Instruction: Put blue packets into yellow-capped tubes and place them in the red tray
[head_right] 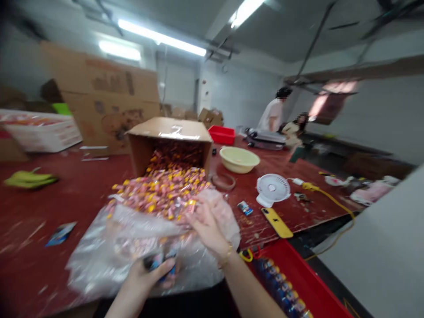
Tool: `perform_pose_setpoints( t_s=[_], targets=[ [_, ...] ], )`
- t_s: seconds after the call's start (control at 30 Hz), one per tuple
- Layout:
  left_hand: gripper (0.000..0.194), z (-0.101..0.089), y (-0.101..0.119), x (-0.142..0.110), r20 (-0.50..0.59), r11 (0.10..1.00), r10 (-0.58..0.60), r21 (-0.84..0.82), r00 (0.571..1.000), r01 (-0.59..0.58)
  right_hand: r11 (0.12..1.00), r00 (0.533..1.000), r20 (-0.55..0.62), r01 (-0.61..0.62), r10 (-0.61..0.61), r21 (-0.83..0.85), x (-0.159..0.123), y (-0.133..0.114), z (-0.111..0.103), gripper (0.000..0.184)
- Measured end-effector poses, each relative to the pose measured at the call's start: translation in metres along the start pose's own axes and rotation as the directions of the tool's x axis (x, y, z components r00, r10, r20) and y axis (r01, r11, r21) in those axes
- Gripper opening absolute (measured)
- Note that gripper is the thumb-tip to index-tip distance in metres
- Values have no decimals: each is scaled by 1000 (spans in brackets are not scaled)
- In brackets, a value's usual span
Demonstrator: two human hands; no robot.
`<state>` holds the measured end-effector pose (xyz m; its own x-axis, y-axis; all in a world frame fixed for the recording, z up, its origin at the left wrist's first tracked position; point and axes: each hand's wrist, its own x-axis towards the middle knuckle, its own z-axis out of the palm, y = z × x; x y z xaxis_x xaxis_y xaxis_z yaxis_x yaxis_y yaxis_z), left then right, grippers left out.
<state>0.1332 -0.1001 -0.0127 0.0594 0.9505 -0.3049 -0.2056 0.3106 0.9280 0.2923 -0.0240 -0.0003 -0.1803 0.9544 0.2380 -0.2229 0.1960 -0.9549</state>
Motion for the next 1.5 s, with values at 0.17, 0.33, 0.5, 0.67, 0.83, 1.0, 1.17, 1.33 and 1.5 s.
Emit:
perform_pose_setpoints(
  t_s=[0.17,0.33,0.5,0.67,0.83,1.0,1.17,1.33,1.5],
  targets=[
    [37,4,-10,10,98,998,11,-62,995,-5,996,997,-33,64,-66,-59,-36,-15,-8,36],
    [32,3,-13,13,172,999,44,-32,984,-40,965,990,-12,131,-137,-228,-37,-19,-7,28],
    [41,3,-6,7,170,998,-65,-6,983,67,909,978,-2,193,-208,-371,-37,-16,-11,24],
    [42,2,-3,5,181,994,-112,17,977,111,891,974,29,217,-224,-400,-43,-16,-13,25],
    [39,0,-7,7,179,997,-81,1,980,82,818,955,116,294,-274,-495,-42,-22,-10,23],
    [34,-1,-8,8,172,999,-40,-6,984,41,780,947,161,321,-279,-537,-36,-19,-9,19],
    [35,-3,-13,11,156,998,-61,10,986,60,861,974,97,227,-205,-454,-35,-16,-7,20],
    [34,-3,-16,12,168,997,-72,51,983,64,757,948,123,309,-294,-575,-35,-23,-13,18],
    [34,-2,-14,10,166,997,-73,49,983,65,757,938,222,345,-265,-555,-37,-31,-14,17]
  ],
)
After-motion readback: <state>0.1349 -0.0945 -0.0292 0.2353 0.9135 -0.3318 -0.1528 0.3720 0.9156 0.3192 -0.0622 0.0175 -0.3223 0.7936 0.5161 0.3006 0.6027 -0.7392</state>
